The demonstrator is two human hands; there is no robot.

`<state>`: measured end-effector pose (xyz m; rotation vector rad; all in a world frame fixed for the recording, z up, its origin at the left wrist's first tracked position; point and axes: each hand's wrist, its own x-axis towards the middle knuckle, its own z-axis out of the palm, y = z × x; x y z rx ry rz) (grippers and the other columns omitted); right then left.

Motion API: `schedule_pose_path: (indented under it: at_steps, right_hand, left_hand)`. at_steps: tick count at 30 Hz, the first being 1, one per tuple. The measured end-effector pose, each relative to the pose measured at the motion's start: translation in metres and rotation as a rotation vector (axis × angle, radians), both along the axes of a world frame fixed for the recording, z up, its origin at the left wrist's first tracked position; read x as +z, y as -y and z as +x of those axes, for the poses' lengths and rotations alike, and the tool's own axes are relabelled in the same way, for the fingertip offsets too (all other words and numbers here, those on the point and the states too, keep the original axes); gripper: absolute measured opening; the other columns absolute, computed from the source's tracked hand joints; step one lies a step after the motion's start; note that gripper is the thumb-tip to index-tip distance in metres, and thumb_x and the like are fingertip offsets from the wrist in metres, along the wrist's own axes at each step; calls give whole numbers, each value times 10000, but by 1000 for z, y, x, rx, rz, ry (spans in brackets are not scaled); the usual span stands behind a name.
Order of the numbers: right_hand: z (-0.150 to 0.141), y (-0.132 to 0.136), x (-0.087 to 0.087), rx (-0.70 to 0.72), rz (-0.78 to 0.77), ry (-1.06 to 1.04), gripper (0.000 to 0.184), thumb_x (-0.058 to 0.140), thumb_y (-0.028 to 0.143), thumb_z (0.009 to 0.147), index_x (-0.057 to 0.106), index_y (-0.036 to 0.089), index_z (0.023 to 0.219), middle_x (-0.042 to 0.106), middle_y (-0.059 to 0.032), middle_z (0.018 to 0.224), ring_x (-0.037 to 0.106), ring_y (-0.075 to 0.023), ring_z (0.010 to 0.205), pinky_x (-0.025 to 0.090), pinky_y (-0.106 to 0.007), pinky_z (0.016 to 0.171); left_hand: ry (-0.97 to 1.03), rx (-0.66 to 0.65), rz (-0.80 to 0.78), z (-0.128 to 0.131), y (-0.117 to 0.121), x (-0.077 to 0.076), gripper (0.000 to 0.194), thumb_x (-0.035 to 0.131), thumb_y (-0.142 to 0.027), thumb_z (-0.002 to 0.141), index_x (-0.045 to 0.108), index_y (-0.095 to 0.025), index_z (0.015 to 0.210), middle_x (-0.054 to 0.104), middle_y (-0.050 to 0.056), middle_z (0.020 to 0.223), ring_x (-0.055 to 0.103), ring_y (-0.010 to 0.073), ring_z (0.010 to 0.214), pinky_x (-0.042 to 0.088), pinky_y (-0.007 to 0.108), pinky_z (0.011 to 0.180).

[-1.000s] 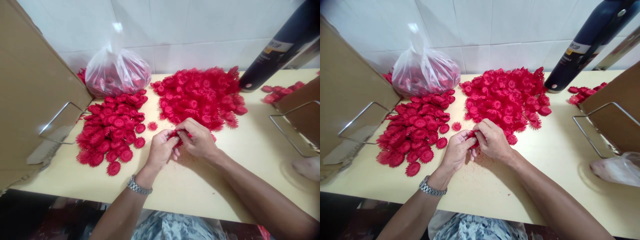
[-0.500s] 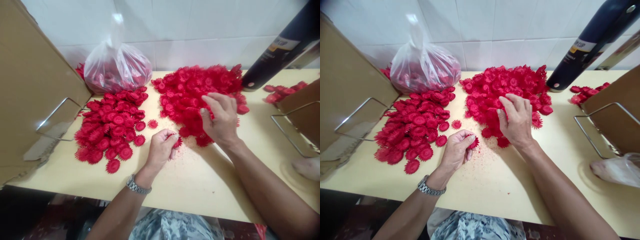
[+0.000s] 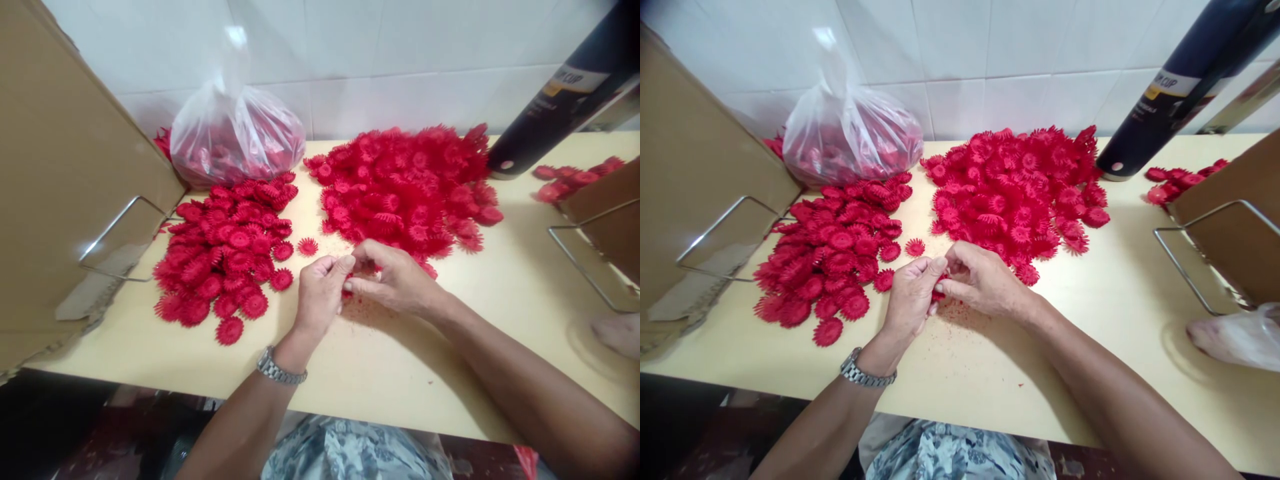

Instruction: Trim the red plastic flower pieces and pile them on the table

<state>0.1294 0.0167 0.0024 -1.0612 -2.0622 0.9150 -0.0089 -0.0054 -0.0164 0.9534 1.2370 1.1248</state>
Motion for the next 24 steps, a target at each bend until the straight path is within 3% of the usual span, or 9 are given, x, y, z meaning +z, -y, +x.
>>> schedule_pose_path:
  at_steps: [4, 7, 10, 13, 18, 24]
  right_hand:
    - [2, -2, 0, -15, -94, -60, 83, 556, 199, 780, 489, 179, 737, 513, 33, 621, 467, -87, 559, 375, -202, 503]
    - [5, -3, -1, -66, -98, -72, 52, 514, 173, 799, 526, 170, 749, 544, 20, 623, 483, -86, 550, 383, -202, 507]
    - [6, -3, -3, -137, -76, -59, 41, 514, 173, 800, 536, 174, 766, 561, 16, 635, 491, -91, 550, 383, -206, 506]
    - [6, -2, -5, -131, -110, -89, 60, 504, 217, 828, 546, 180, 806, 573, 7, 667, 511, -103, 577, 397, -219, 526]
    - [6, 0, -4, 6, -172, -190, 147, 487, 305, 868, 557, 185, 916, 615, -9, 741, 563, -125, 662, 440, -257, 631]
    - [3, 0, -1, -4, -204, -180, 164, 596, 312, 792, 532, 162, 771, 546, 14, 655, 487, -95, 577, 395, -220, 527]
  left_hand:
    - [-5, -41, 32, 0, -1, 0, 378, 577, -491, 760, 471, -163, 604, 353, -88, 441, 322, 17, 325, 236, 145, 294]
    - [54, -136, 37, 0, -2, 3, 263, 631, -394, 738, 520, -159, 699, 443, -83, 495, 354, 6, 335, 271, 128, 308]
    - [114, -218, 2, 1, -3, 6, 177, 642, -265, 711, 543, -159, 811, 539, -63, 550, 478, 37, 374, 399, 141, 363]
    - [142, -180, -29, 1, -3, 6, 129, 596, -233, 719, 543, -155, 807, 551, -54, 520, 537, 82, 382, 473, 194, 384]
    - [68, -73, 6, -3, -3, 1, 165, 588, -314, 755, 524, -168, 712, 511, -68, 454, 472, 71, 295, 357, 159, 277]
    - [24, -49, 22, -4, -2, -1, 319, 619, -424, 741, 488, -163, 614, 459, -82, 415, 420, 34, 265, 274, 123, 259]
